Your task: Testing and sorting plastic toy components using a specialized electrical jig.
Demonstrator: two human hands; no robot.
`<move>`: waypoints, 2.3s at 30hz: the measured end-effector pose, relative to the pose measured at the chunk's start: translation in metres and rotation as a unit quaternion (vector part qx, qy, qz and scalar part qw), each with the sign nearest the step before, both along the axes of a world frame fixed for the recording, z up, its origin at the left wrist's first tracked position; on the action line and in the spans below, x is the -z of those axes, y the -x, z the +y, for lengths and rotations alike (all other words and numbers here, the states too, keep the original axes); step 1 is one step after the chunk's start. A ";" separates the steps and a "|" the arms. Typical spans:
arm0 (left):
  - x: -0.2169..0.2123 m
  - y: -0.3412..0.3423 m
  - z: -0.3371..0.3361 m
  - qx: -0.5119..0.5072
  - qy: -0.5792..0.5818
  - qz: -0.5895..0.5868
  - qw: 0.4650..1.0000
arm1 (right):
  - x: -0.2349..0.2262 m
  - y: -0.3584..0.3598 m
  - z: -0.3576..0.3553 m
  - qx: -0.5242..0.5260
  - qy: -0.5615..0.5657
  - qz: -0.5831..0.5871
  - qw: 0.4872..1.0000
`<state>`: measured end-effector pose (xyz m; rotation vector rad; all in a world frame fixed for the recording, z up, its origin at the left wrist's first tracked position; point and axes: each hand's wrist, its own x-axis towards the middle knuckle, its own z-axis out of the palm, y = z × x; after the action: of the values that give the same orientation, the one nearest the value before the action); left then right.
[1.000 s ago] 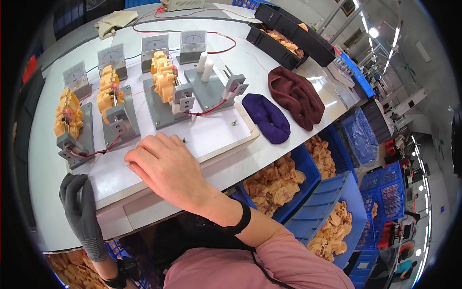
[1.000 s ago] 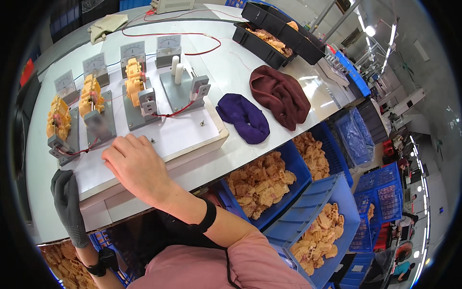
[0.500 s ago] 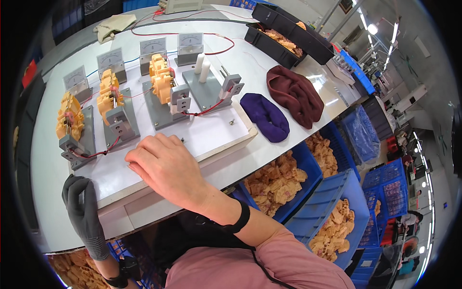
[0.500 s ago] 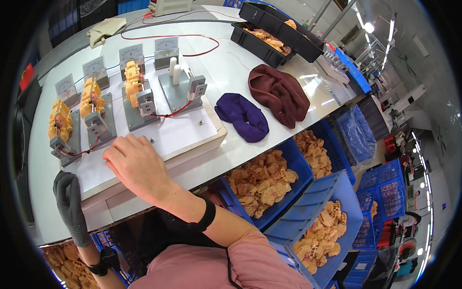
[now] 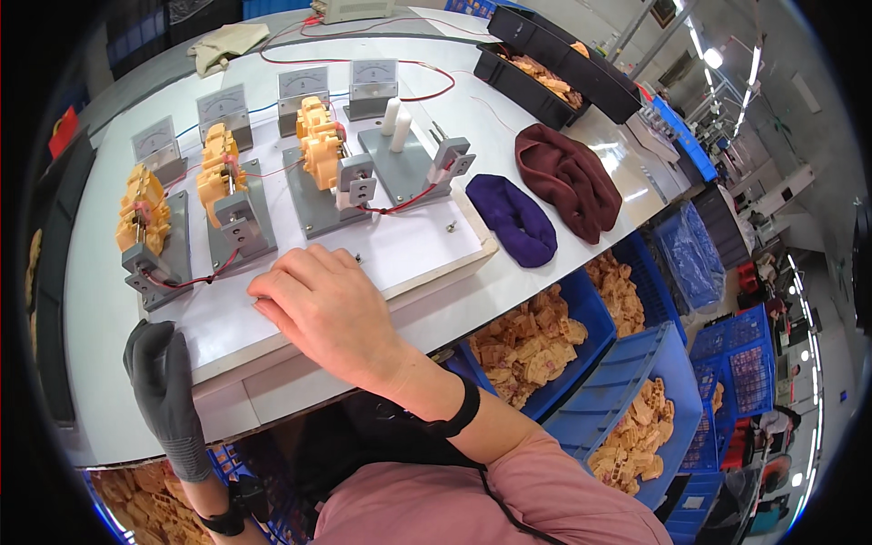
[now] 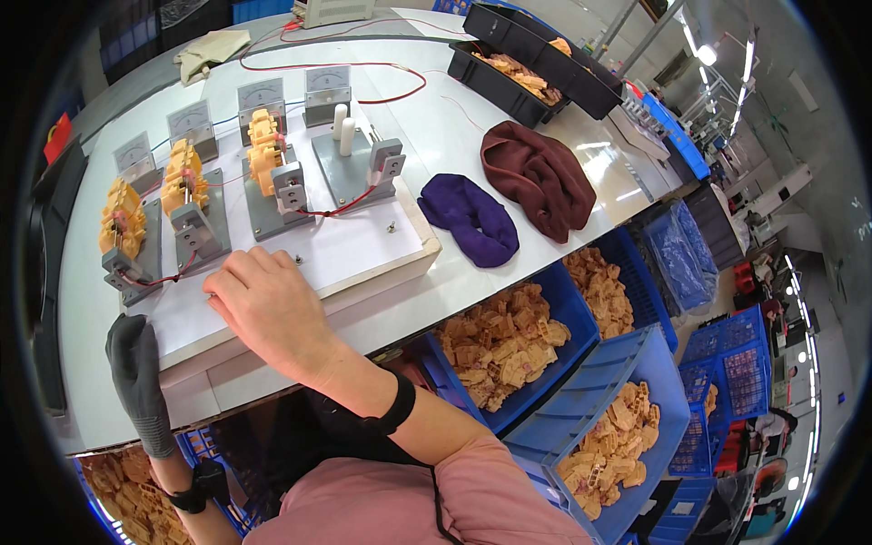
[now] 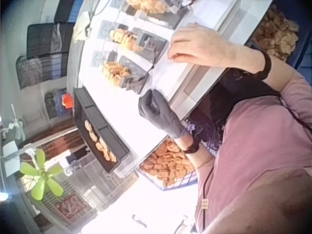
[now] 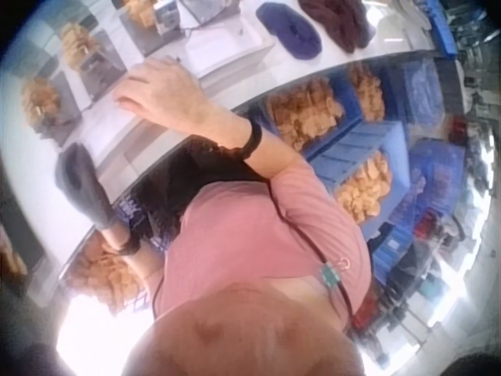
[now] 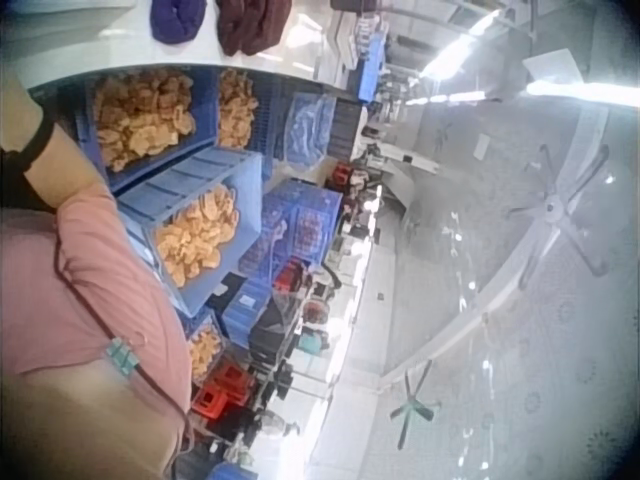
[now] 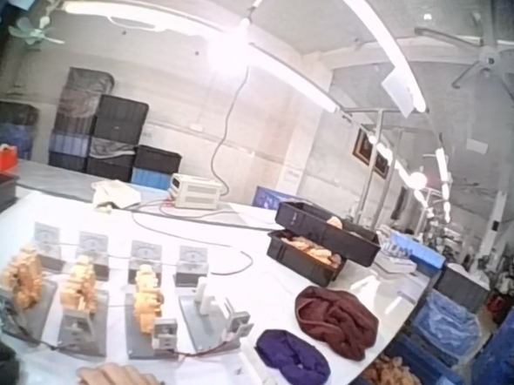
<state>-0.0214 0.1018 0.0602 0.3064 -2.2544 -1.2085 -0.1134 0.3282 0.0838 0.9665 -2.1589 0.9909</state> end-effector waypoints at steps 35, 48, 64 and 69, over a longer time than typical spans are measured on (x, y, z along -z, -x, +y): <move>-0.079 0.024 -0.032 0.080 -0.056 -0.003 0.995 | -0.019 -0.022 -0.056 -0.192 0.162 -0.174 0.952; -0.126 0.107 -0.048 0.126 -0.230 -0.211 0.942 | -0.015 -0.011 -0.084 -0.221 0.190 -0.206 0.934; -0.134 0.112 -0.031 0.077 -0.156 -0.249 0.953 | -0.014 -0.008 -0.083 -0.282 0.171 -0.245 0.912; -0.129 0.109 -0.041 0.100 -0.171 -0.235 0.952 | -0.010 -0.011 -0.086 -0.231 0.219 -0.203 0.926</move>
<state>-0.1307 0.0606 0.1897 0.5589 -2.5066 -1.7957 -0.1026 0.2420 0.0937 1.1381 -1.9005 1.9558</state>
